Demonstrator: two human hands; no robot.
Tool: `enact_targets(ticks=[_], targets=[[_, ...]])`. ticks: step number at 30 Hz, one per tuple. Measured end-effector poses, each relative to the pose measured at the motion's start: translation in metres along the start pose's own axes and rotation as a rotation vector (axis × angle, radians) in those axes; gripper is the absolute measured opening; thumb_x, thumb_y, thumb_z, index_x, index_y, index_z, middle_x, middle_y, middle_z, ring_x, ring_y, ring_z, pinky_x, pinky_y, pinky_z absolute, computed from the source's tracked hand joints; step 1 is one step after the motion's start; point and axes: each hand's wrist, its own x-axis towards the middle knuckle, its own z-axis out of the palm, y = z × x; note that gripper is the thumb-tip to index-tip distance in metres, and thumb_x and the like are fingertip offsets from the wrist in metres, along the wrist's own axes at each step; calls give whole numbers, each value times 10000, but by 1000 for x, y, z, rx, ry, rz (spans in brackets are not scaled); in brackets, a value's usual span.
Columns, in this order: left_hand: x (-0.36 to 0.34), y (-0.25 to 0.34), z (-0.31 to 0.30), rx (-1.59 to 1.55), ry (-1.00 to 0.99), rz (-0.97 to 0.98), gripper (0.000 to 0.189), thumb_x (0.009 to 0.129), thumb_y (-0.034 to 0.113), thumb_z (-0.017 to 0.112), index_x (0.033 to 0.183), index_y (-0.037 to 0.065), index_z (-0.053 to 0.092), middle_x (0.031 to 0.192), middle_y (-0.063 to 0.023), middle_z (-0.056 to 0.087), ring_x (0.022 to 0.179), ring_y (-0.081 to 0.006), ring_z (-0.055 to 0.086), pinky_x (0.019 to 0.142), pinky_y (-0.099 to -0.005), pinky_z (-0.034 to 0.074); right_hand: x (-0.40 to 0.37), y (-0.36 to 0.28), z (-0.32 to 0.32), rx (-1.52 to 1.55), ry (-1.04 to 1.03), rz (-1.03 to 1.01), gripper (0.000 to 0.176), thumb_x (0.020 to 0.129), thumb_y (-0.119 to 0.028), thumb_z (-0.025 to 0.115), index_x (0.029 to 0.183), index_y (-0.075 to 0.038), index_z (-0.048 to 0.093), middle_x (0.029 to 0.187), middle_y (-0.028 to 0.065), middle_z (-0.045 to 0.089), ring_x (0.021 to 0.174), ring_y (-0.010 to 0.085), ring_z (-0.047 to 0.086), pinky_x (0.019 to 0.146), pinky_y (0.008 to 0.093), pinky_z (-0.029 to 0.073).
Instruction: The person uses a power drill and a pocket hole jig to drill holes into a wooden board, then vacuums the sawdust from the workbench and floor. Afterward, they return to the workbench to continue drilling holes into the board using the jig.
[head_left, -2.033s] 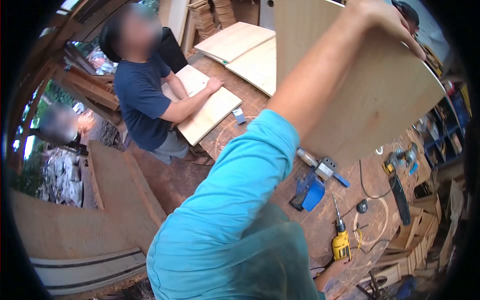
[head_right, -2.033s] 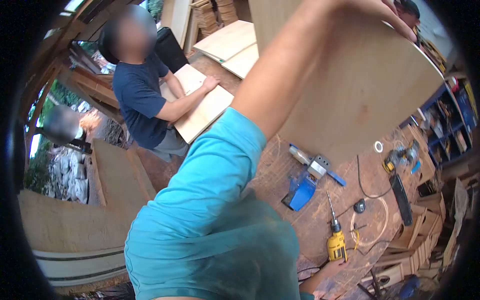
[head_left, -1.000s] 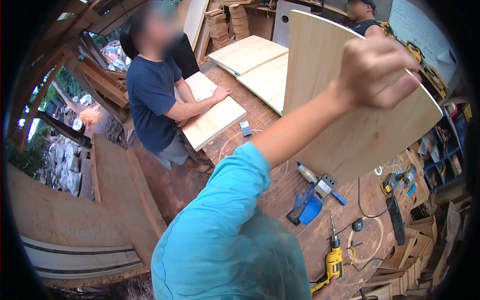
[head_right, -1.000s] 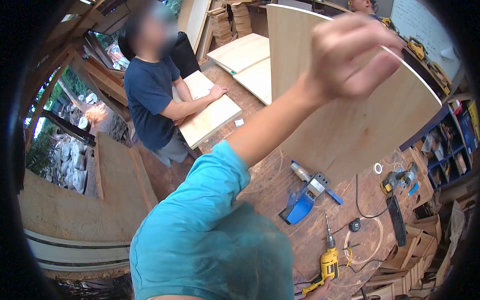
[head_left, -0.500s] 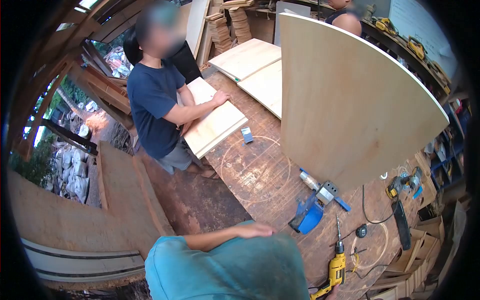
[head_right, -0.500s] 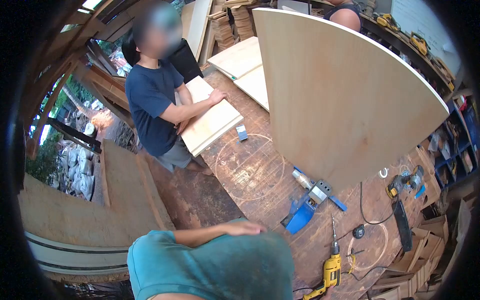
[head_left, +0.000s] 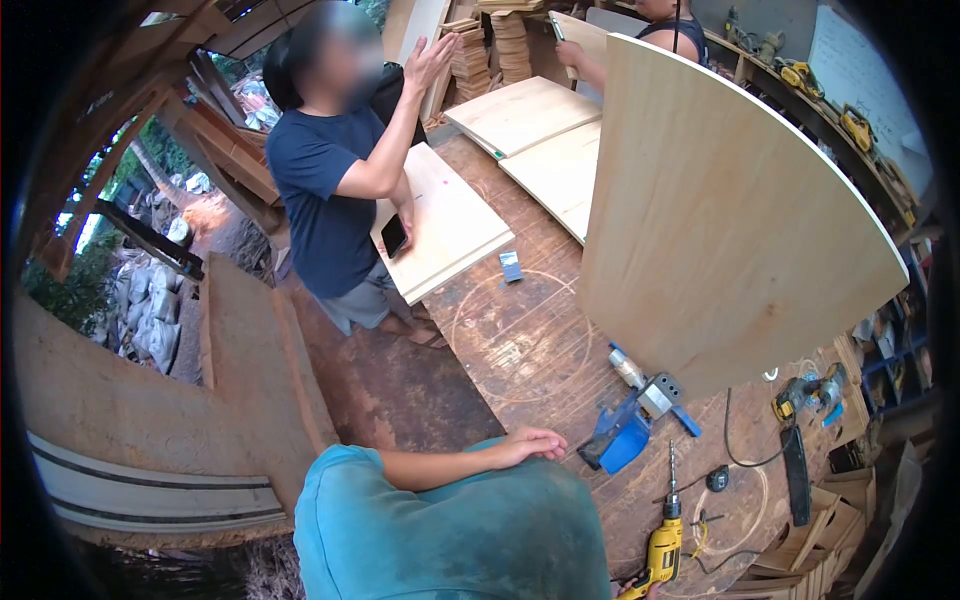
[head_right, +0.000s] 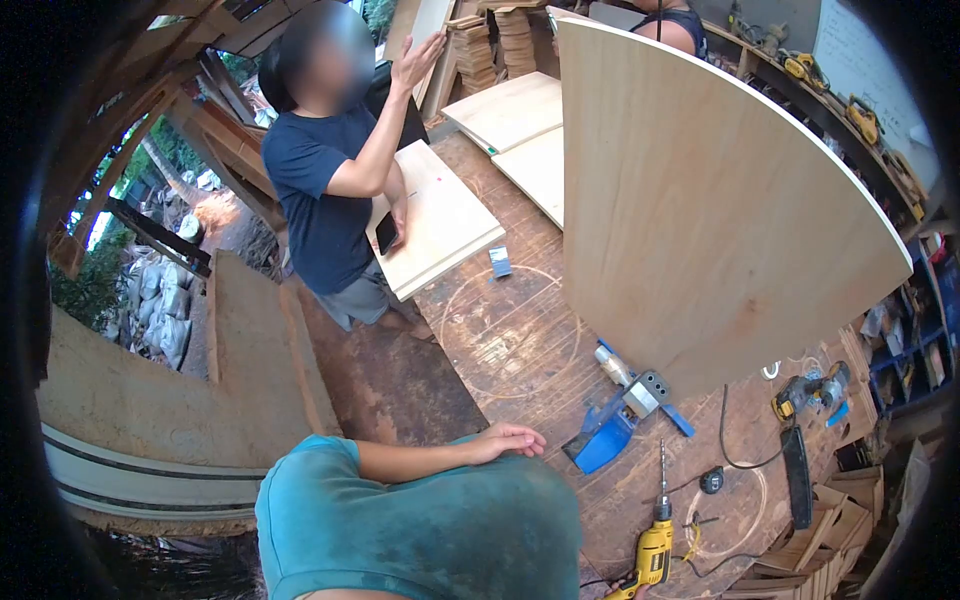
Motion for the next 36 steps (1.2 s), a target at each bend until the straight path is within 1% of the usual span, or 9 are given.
enact_targets(ticks=[2,12,16,20,24,27,30,34,36], targets=[[4,8,0,57,-15,50,384,1035,290,559,1302,23,626,1190,-94,687,1103,-162,627,966,-309,476,-4,2,-1,12,0,9,462,970,-404,596,1215,-12,586,973,138,627,780,238,615,709,329,523],[48,21,10,154,-54,241,324,1012,246,611,1237,20,668,1163,-82,706,1068,-140,635,939,-302,490,-48,17,23,203,2,-32,432,964,-397,597,1205,-38,581,901,118,625,697,226,610,639,317,535],[64,32,13,261,40,361,262,993,250,640,1147,52,716,1028,-35,742,924,-89,646,837,-273,503,-77,29,23,357,55,-55,420,961,-393,598,1201,-49,578,872,110,624,664,222,608,611,312,540],[74,34,13,226,12,324,296,981,249,648,1177,35,706,1118,-65,726,1035,-133,644,933,-310,491,-105,38,29,511,90,-121,409,959,-390,598,1197,-59,576,843,102,623,631,218,607,583,308,545],[84,31,23,319,131,391,317,959,258,657,1170,26,706,1141,-81,712,1070,-163,636,960,-319,479,-86,46,-39,535,-15,-156,445,855,-257,699,1240,-84,560,888,72,640,682,189,618,562,294,538],[93,32,35,354,157,468,359,947,281,663,1210,39,689,1294,-103,635,1180,-204,593,971,-332,472,-105,20,-50,364,-25,-574,561,761,-178,752,1240,9,531,881,112,625,695,203,620,564,278,527],[103,39,54,496,169,617,375,941,246,673,1256,43,645,1337,-109,580,1157,-189,580,914,-310,481,-169,-41,-27,326,140,-653,559,706,-130,795,1184,48,566,866,108,644,642,186,622,531,278,513],[112,46,63,276,93,534,472,924,293,680,1329,64,602,1430,-129,520,1260,-229,530,985,-344,443,-221,-102,11,119,129,-711,470,686,-144,821,1063,66,635,841,108,676,612,160,627,557,264,519],[114,51,64,336,47,520,538,908,328,686,1367,70,575,1499,-141,470,1343,-262,476,1062,-379,385,-231,-117,19,-20,127,-739,476,705,-164,814,1072,81,636,909,124,690,769,176,657,641,265,514]])
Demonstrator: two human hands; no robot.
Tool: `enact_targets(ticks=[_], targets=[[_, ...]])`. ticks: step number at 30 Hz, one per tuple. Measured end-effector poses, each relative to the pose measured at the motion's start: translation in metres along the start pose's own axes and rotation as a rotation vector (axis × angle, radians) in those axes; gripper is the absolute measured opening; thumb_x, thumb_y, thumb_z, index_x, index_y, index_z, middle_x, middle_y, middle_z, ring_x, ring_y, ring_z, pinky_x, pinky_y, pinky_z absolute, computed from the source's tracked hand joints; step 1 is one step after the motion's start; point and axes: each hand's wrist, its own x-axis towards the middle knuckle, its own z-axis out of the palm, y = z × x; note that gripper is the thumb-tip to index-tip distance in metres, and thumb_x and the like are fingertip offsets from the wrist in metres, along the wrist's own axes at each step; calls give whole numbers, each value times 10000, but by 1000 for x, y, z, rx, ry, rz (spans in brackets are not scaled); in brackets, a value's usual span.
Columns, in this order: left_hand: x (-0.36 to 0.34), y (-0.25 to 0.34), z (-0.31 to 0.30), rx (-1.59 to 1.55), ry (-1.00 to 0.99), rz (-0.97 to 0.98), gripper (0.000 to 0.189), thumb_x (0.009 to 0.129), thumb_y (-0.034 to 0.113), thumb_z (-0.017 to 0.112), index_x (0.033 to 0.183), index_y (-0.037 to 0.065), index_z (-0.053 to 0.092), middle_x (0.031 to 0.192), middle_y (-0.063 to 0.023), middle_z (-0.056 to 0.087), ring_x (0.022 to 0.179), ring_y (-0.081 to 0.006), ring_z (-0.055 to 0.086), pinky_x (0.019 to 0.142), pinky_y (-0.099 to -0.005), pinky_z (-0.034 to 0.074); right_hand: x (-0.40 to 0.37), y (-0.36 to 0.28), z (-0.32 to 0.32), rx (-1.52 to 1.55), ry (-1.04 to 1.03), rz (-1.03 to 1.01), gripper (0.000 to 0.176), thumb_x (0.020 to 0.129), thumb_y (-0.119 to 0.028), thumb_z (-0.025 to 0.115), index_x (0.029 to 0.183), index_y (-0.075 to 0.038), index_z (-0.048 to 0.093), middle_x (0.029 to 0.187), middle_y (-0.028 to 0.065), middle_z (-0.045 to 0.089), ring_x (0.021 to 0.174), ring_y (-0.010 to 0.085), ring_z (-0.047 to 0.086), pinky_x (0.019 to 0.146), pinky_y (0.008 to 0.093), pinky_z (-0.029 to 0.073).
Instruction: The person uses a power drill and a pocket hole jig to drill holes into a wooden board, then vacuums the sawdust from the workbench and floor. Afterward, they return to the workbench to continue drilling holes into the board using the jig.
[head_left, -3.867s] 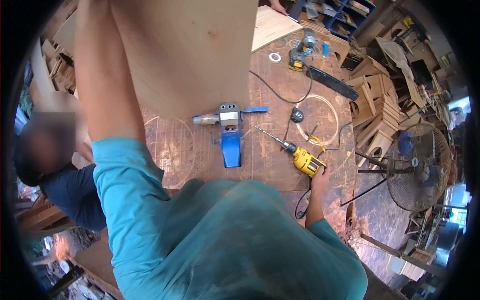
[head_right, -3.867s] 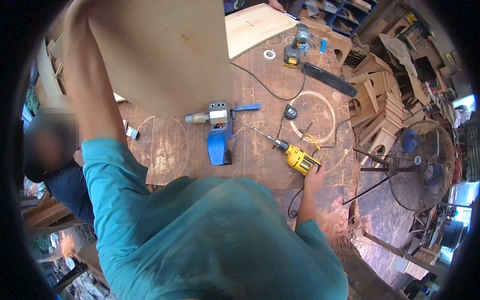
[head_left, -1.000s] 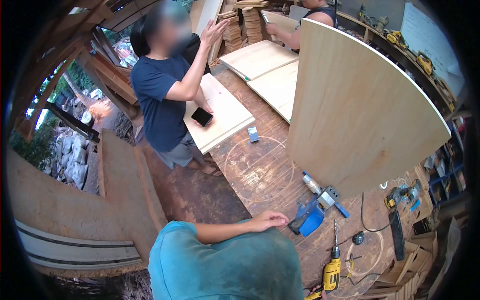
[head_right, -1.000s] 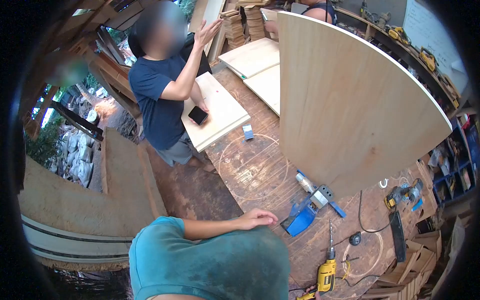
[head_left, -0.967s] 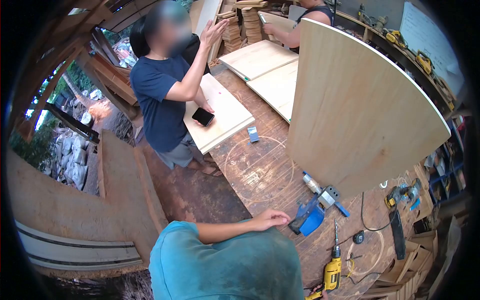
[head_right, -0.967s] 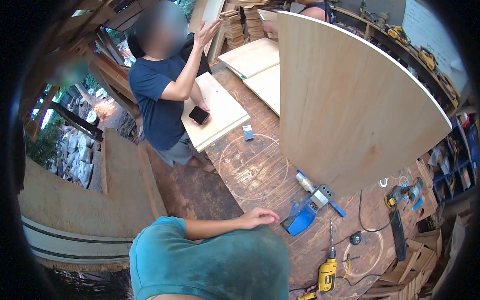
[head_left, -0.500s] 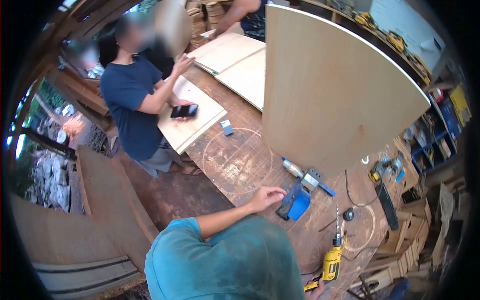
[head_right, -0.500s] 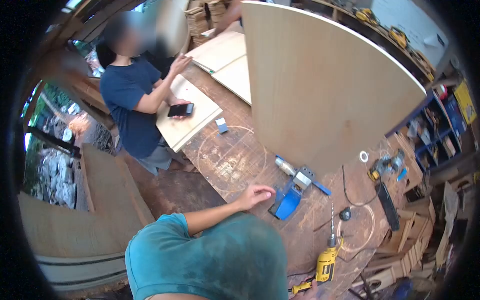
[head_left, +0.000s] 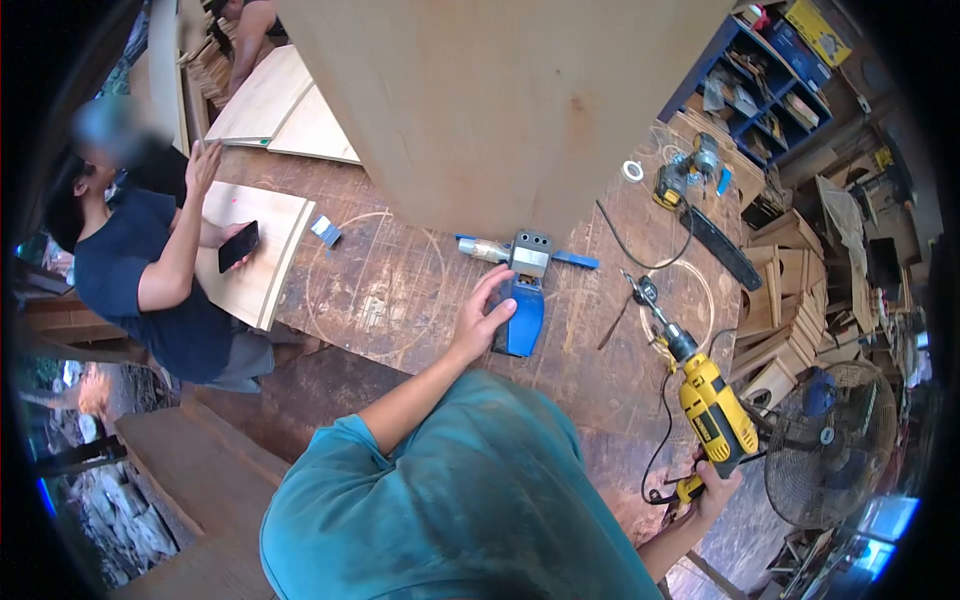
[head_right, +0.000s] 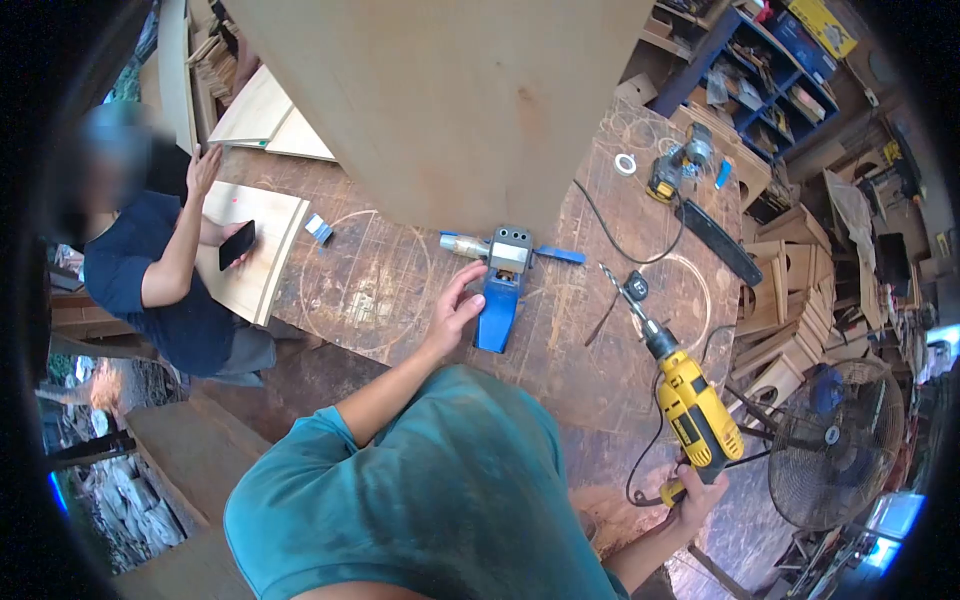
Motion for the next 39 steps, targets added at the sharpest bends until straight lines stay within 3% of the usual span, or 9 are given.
enact_targets(ticks=[2,6,8,11,13,16,22,28,39], targets=[[3,8,3,12,-39,6,544,902,352,682,1359,71,589,1539,-140,432,1392,-277,432,1111,-409,338,8,-2,-7,-72,18,-38,450,703,-159,819,1046,80,650,898,112,692,777,171,653,679,273,508],[9,0,5,163,-201,194,483,863,318,696,1275,71,642,1422,-136,554,1360,-322,473,1123,-438,345,18,-56,24,-308,-49,-29,402,715,-144,819,1033,57,678,909,60,699,801,140,636,763,268,492],[18,4,1,225,-245,246,442,849,302,697,1224,71,669,1357,-133,613,1327,-333,511,1125,-448,350,24,-76,42,-319,-35,-116,238,705,2,747,932,40,688,766,12,655,603,89,557,565,239,438],[46,16,-5,284,-374,176,366,810,279,703,1104,61,702,1192,-129,697,1224,-338,590,1114,-472,369,41,-94,37,-474,-94,-89,271,705,-9,746,966,40,693,811,9,679,691,83,584,646,244,459],[57,23,2,425,-476,292,295,784,247,691,999,48,718,1102,-127,721,1115,-333,639,1074,-467,408,49,-116,51,-543,-135,-119,279,705,-9,714,980,33,692,811,-19,641,714,64,537,653,233,426],[64,6,10,248,-553,280,267,745,201,669,947,33,718,1046,-140,721,1068,-340,646,1032,-458,438,58,-136,58,-615,-163,-157,287,688,-35,734,966,32,710,847,14,702,762,83,596,726,245,470],[64,3,14,192,-509,310,228,706,161,636,877,26,701,985,-141,712,1017,-333,652,967,-437,459,69,-151,65,-704,-185,-189,284,678,-67,748,939,32,696,787,10,678,705,71,566,682,236,459],[41,8,26,214,-498,234,252,681,164,635,881,26,704,976,-131,719,1041,-333,656,998,-449,433,74,-163,79,-723,-219,-118,299,668,-88,771,931,33,697,767,11,674,689,72,576,665,233,459],[31,-7,34,108,-405,264,199,701,137,620,846,45,721,957,-110,724,965,-308,653,963,-401,415,78,-188,125,-924,-365,-397,399,613,-61,684,1001,26,704,716,83,642,606,119,598,632,237,465]])
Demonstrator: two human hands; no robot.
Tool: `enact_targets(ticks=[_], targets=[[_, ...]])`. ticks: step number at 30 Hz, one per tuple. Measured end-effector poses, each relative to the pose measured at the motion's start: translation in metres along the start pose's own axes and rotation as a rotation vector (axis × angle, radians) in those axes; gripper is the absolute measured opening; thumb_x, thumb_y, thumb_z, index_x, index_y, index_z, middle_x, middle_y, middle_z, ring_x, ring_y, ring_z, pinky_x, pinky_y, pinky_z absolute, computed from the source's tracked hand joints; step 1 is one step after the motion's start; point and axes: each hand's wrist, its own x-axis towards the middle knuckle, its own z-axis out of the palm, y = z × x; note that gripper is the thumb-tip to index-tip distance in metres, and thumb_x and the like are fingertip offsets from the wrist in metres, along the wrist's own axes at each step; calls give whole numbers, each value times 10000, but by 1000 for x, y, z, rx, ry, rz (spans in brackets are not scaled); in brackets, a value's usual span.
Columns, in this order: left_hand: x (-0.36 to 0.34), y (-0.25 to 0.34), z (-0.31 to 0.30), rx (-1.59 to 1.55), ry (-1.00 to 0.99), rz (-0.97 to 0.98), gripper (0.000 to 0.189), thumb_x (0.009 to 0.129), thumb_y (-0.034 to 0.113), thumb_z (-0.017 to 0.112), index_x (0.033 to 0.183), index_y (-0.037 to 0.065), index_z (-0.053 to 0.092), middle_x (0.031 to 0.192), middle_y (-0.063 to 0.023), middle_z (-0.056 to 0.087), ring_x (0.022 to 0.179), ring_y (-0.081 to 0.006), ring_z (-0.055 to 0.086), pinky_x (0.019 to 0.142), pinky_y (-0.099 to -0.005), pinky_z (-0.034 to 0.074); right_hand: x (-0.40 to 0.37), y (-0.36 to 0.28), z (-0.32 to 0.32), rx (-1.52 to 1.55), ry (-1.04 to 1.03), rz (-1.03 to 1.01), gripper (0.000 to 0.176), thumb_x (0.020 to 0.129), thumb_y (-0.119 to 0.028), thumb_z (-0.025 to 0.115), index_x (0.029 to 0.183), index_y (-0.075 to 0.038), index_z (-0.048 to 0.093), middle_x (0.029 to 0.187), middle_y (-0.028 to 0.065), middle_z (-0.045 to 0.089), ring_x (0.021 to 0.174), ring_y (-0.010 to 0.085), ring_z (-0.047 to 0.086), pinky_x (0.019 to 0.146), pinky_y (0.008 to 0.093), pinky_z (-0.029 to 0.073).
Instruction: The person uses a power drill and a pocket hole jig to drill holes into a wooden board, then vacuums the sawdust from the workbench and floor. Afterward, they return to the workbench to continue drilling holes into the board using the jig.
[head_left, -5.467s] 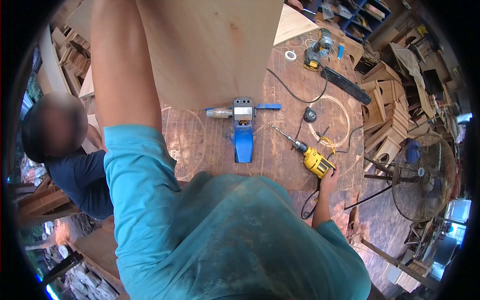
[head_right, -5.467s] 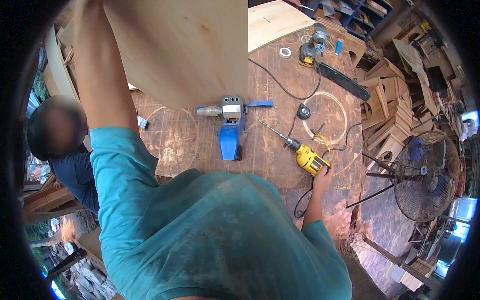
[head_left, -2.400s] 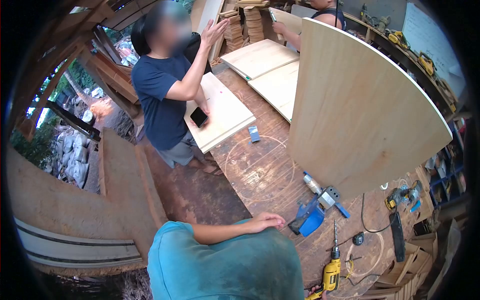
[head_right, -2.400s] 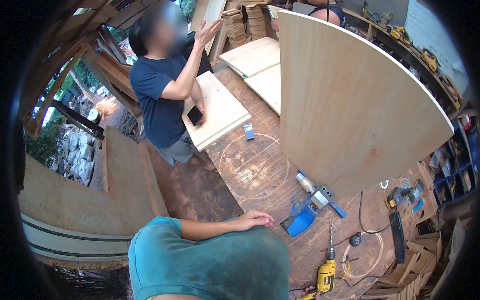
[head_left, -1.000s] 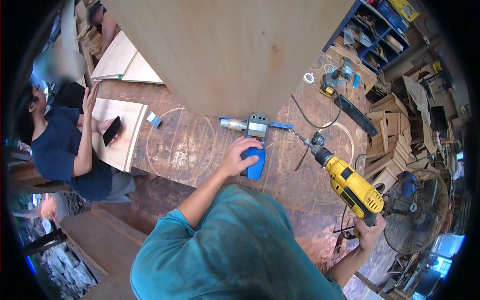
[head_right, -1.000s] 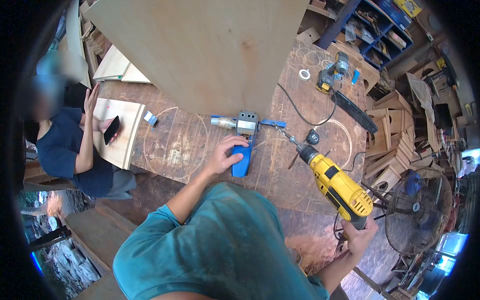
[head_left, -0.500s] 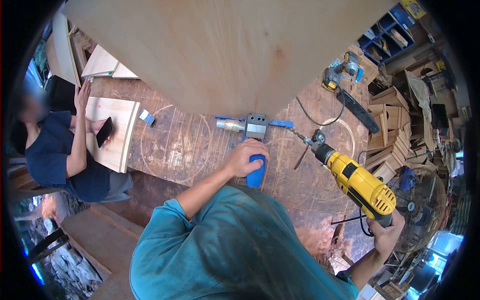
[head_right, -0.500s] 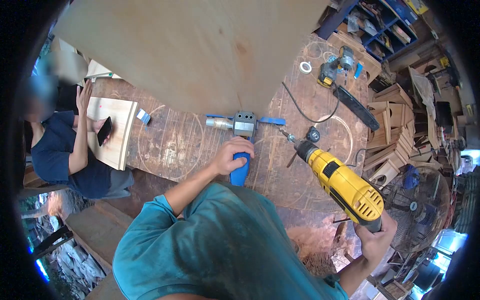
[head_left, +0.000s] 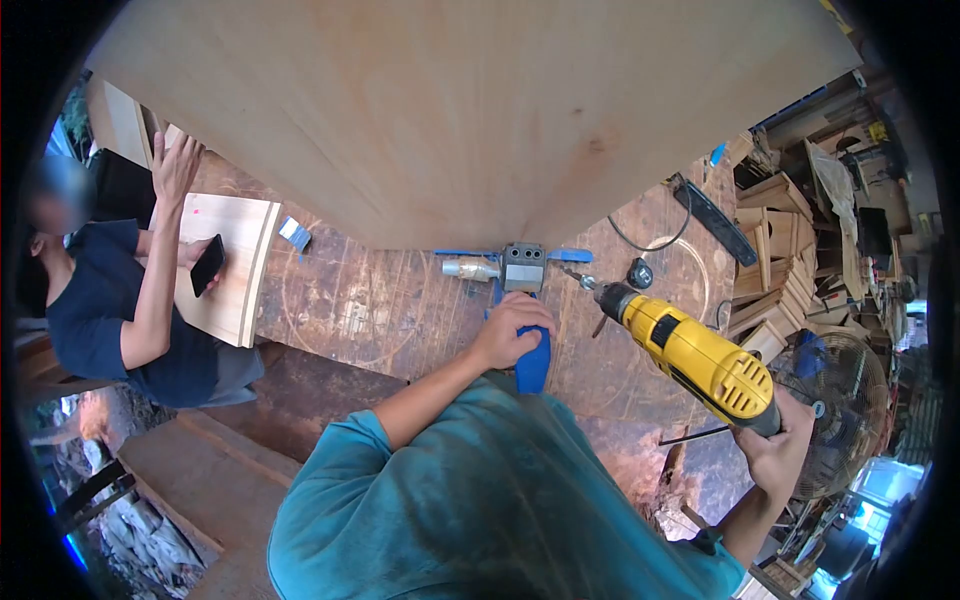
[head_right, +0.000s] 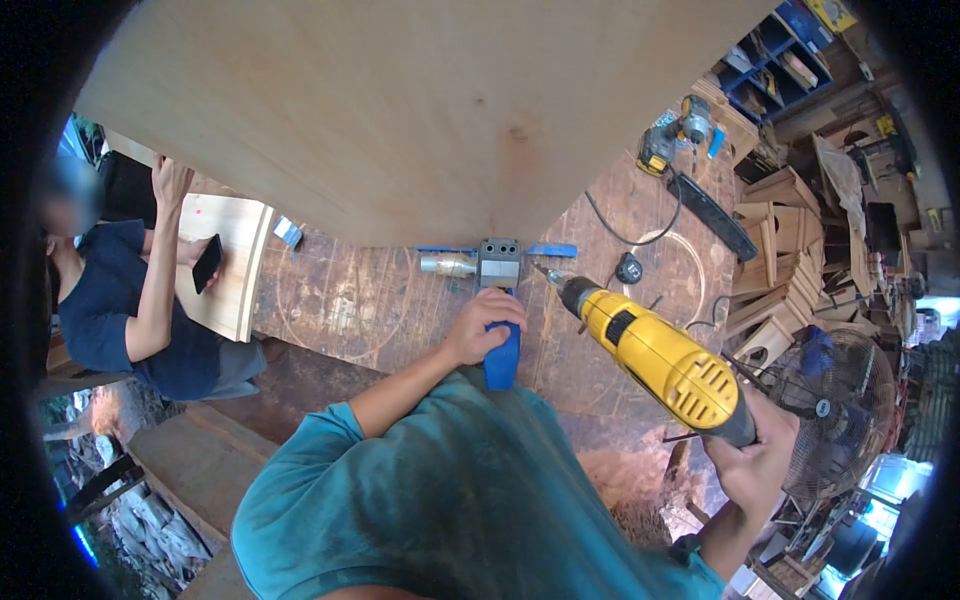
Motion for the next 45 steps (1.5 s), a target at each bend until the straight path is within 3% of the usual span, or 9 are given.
enact_targets(ticks=[10,14,19,23,27,34,43,45], targets=[[-2,-11,-1,-55,37,23,215,706,149,590,836,56,733,914,-93,727,934,-285,649,967,-398,398,32,-46,9,-111,-73,-34,463,572,-43,648,1026,39,689,751,156,647,646,272,656,666,299,500],[-2,-12,2,-58,53,46,210,707,148,593,836,62,735,907,-90,727,931,-283,649,963,-398,405,41,-54,13,-123,-66,-134,449,576,-38,650,1017,35,690,748,176,635,650,292,657,666,309,500],[-3,-11,2,-45,67,48,211,710,150,589,837,65,735,906,-86,728,934,-277,650,968,-398,405,51,-65,16,-153,-91,-112,433,590,-16,648,1018,24,695,749,194,629,663,319,658,671,322,502],[-5,-15,3,-59,47,58,212,715,159,589,840,72,737,925,-84,731,953,-273,654,983,-400,399,62,-78,12,-344,-23,-284,425,592,-41,655,1013,-3,700,716,204,601,645,365,620,641,389,486],[-3,-19,6,-54,12,77,220,718,156,583,845,67,738,937,-84,734,972,-271,658,986,-401,395,76,-90,8,-295,-92,-341,314,583,-43,636,892,-1,668,695,232,576,675,427,597,643,455,484],[5,-6,4,-34,-43,66,246,718,154,560,859,43,727,952,-98,730,981,-278,658,986,-398,405,94,-102,-4,-381,-239,-456,233,571,-22,648,792,26,594,700,240,585,698,434,604,618,478,453],[6,8,-4,24,-166,-54,264,713,132,543,884,14,706,965,-119,702,991,-300,627,930,-400,472,105,-98,15,-461,-228,-603,146,593,-4,624,735,30,642,693,238,637,719,439,648,694,500,532],[5,16,-5,37,-171,-80,244,721,140,554,876,24,704,958,-122,698,982,-302,628,905,-400,481,105,-99,18,-533,-289,-547,159,615,-11,626,767,31,648,717,243,648,744,436,659,728,495,542]])
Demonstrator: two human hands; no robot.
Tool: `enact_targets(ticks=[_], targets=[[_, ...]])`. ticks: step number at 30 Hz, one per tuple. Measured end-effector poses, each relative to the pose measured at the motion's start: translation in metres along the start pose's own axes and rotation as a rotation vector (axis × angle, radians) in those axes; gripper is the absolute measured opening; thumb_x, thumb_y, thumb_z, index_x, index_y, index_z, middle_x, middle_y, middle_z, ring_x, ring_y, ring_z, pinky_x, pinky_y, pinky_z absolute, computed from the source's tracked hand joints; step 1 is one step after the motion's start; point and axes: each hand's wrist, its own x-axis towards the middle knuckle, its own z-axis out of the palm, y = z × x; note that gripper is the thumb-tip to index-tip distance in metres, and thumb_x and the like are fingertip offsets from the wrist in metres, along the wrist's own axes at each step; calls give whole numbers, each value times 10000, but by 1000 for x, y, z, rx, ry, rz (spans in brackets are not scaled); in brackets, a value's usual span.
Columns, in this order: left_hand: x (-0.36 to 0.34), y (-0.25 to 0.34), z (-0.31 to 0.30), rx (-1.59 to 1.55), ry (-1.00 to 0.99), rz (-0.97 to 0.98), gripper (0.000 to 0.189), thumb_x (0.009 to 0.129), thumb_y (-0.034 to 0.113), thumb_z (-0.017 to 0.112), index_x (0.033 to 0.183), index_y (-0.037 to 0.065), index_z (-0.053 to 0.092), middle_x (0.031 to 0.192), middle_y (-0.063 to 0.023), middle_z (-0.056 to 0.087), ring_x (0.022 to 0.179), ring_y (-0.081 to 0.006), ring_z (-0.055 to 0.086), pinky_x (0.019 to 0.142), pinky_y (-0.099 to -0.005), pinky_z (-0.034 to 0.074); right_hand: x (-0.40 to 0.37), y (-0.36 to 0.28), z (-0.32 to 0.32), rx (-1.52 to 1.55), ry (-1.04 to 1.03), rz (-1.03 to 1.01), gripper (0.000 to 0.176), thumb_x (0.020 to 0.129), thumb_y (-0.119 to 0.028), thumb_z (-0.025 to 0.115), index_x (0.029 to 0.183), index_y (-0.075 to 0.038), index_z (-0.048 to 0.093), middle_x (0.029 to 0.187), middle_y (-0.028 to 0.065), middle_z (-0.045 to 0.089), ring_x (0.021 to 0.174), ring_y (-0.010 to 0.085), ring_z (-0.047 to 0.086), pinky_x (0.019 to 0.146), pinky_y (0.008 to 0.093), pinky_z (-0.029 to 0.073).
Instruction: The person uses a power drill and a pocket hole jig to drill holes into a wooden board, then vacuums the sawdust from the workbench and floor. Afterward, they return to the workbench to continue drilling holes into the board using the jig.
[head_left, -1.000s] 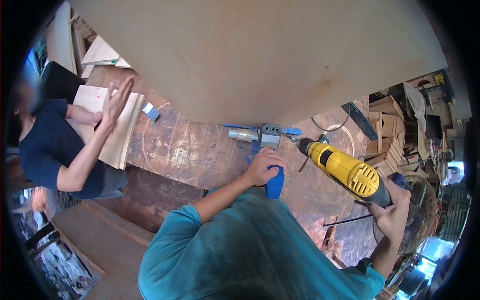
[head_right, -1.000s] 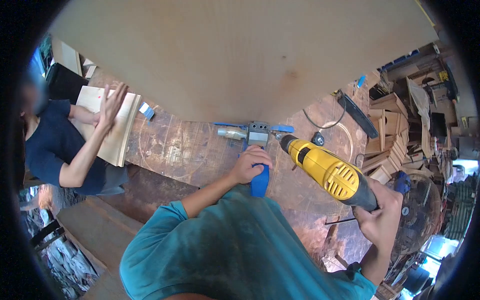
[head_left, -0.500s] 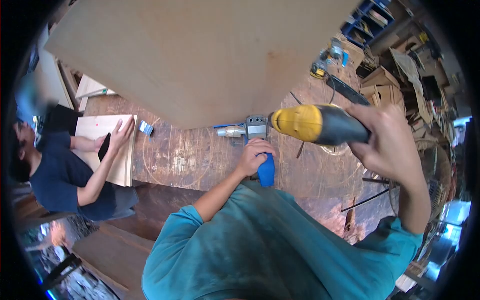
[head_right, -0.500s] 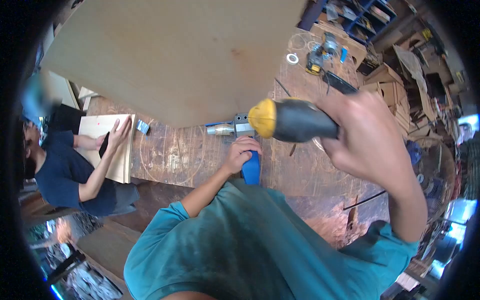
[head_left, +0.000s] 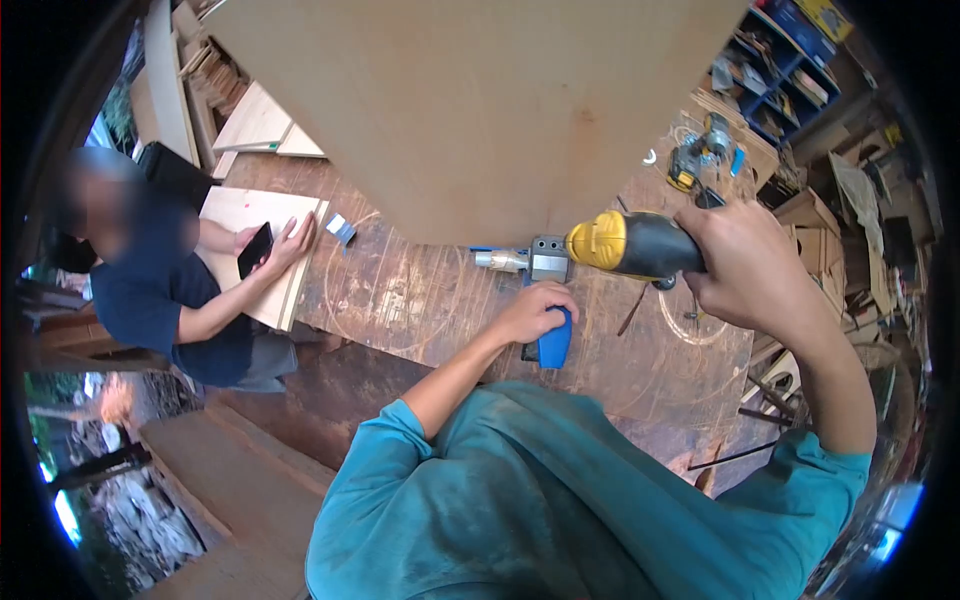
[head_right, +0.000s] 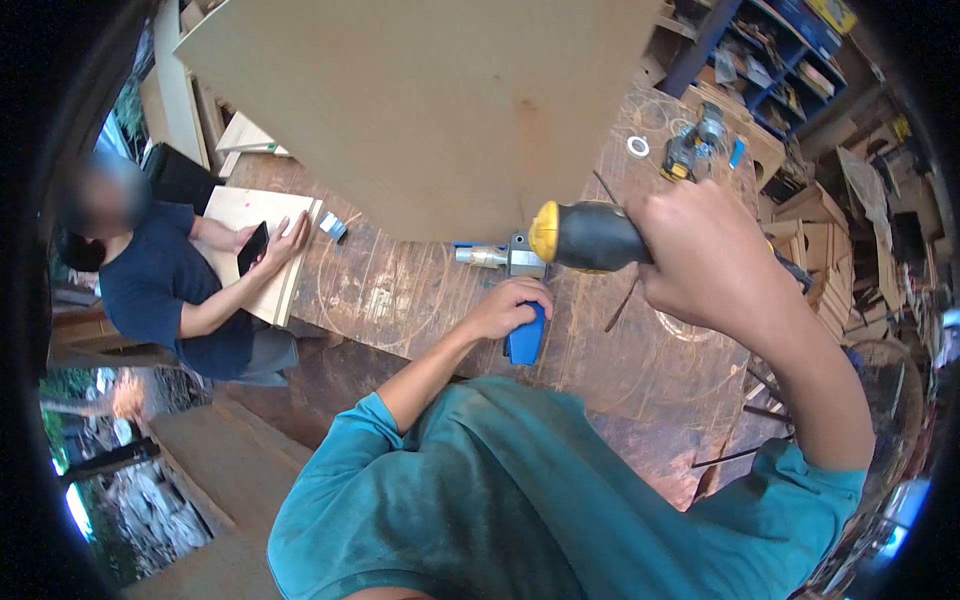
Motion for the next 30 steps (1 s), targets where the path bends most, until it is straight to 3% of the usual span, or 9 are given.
enact_targets(ticks=[4,11,15,19,21,24,27,29,30], targets=[[3,-1,1,86,11,36,198,752,191,598,847,52,703,933,-112,699,949,-321,638,874,-414,488,11,9,21,-12,-32,-11,274,630,-58,726,886,1,645,747,227,654,786,427,654,746,503,512],[5,-9,-6,109,-130,4,198,800,274,646,816,94,725,857,-86,703,900,-314,655,813,-422,501,21,-21,17,50,-105,190,496,631,-46,723,1125,-57,675,884,224,698,891,407,672,818,479,521],[2,-19,-2,127,-28,120,185,766,247,665,763,72,724,812,-100,715,814,-332,677,741,-438,520,28,-31,19,0,-129,245,557,633,-37,717,1186,-63,657,917,228,700,913,405,673,825,482,518],[-8,36,-46,241,747,492,70,674,99,710,661,90,642,737,-78,666,726,-272,644,715,-413,512,27,-34,19,39,-132,266,523,656,-20,682,1175,-78,661,925,228,705,924,410,675,823,485,525],[-10,60,-93,344,1028,561,82,678,85,692,711,94,618,777,-83,639,769,-288,615,753,-425,500,26,-34,21,51,-125,277,493,667,-6,655,1150,-98,669,911,221,710,921,411,680,827,493,532],[-7,63,-170,533,1415,533,473,784,205,702,1168,-16,539,1134,-145,530,1071,-294,527,954,-437,437,30,-29,21,44,-111,213,508,671,5,645,1168,-94,661,921,233,706,941,420,673,831,497,530],[-1,76,-235,604,1522,423,659,789,355,801,1230,-29,496,1251,-155,501,1093,-298,526,931,-476,455,32,-34,19,29,-172,275,546,675,10,644,1211,-95,638,925,252,693,932,434,665,829,501,526],[5,88,-250,55,1437,483,817,717,522,884,1187,-54,545,1167,-136,591,1078,-247,579,914,-428,497,32,-33,20,23,-179,273,547,677,11,645,1213,-95,637,925,254,693,927,436,665,829,504,525],[4,87,-253,51,1440,475,817,717,522,884,1187,-54,545,1167,-136,591,1078,-247,579,914,-428,497,33,-32,20,22,-177,275,548,678,11,645,1215,-95,637,926,255,692,921,438,664,829,506,524]])
